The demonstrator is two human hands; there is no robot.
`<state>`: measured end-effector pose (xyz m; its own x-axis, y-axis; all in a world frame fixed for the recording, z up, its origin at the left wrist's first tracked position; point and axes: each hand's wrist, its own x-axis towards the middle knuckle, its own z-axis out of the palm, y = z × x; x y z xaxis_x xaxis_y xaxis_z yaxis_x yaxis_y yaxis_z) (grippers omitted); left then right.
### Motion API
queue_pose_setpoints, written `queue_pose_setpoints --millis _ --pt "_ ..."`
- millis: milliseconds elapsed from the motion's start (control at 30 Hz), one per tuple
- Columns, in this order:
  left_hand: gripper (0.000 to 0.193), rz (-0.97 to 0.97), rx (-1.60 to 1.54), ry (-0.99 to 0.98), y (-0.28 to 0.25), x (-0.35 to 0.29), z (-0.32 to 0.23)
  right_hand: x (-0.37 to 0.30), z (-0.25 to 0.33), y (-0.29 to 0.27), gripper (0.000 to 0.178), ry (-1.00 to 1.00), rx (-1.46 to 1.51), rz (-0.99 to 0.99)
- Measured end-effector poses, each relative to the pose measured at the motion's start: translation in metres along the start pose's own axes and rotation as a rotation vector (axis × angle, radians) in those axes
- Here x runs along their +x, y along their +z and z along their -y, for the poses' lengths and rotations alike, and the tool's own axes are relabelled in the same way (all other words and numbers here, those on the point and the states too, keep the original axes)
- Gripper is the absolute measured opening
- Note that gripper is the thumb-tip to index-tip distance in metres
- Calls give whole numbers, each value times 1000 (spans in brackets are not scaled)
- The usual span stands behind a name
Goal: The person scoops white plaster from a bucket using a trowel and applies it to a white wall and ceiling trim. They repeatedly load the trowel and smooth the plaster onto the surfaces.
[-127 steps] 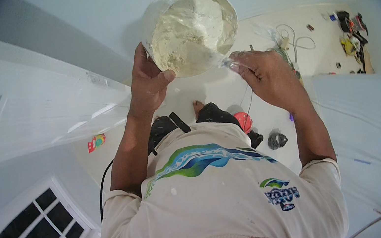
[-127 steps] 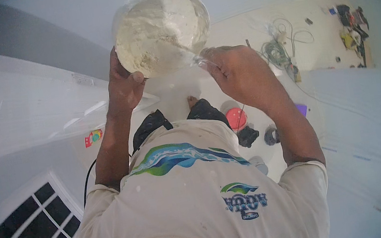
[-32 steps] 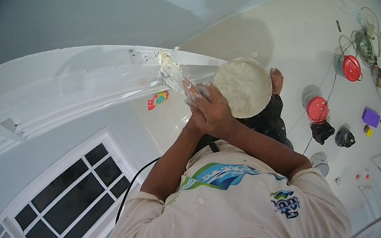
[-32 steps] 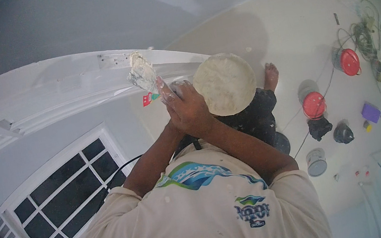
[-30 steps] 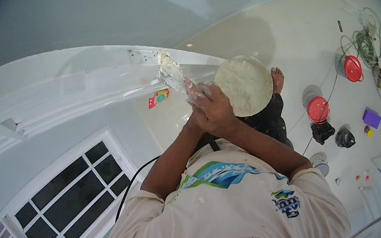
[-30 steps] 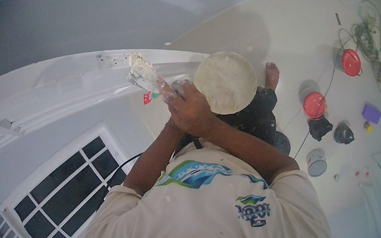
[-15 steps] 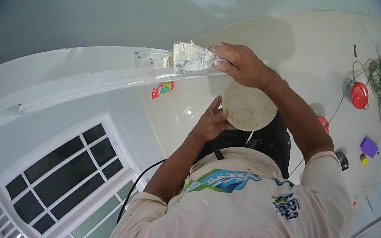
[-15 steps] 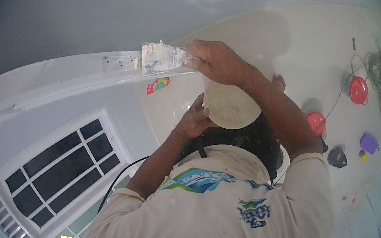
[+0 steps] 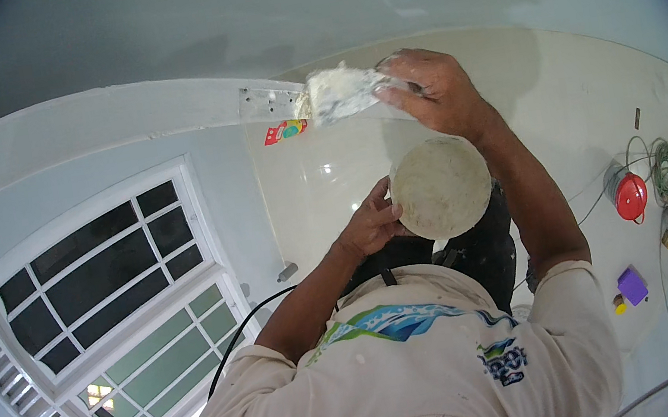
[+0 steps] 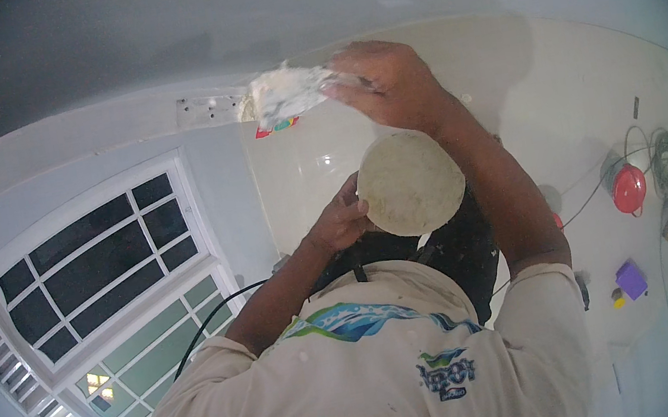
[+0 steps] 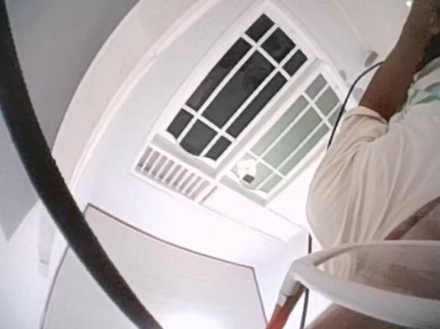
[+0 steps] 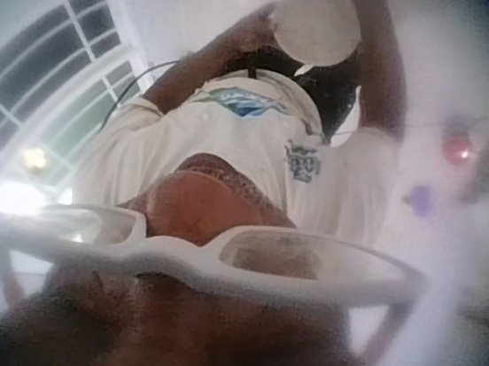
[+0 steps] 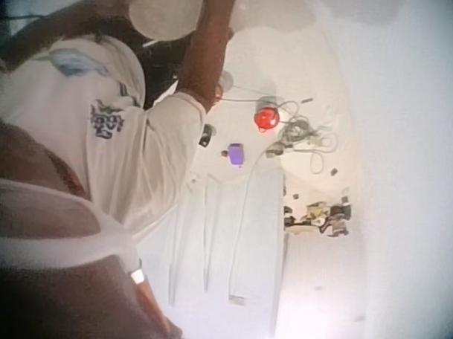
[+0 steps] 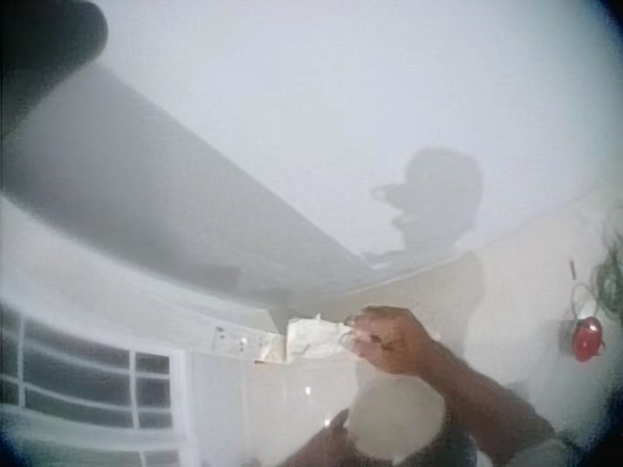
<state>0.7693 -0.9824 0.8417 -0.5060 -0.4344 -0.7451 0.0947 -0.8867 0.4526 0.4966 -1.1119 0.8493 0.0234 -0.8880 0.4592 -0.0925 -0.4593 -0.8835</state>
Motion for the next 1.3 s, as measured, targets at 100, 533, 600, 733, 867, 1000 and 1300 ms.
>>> queue_pose_setpoints --millis 100,533,600,733,867,1000,1300 --pt "105 1 1 0 2 -4 0 24 12 -6 34 33 -189 203" --pt "105 6 12 29 8 0 -2 31 -5 -20 33 -4 25 123" --pt "105 19 6 26 12 0 -6 50 -5 -10 31 -265 -1 111" --pt "108 2 -26 36 12 -2 -3 93 -1 -6 30 -222 -94 365" --pt "111 -9 -54 58 14 -2 -3 118 -13 -5 28 -341 -60 333" --pt "94 32 -145 107 9 -1 2 122 -23 -9 32 -437 -177 258" --pt "113 1 -68 77 15 2 -6 118 -37 -29 28 -140 46 368"
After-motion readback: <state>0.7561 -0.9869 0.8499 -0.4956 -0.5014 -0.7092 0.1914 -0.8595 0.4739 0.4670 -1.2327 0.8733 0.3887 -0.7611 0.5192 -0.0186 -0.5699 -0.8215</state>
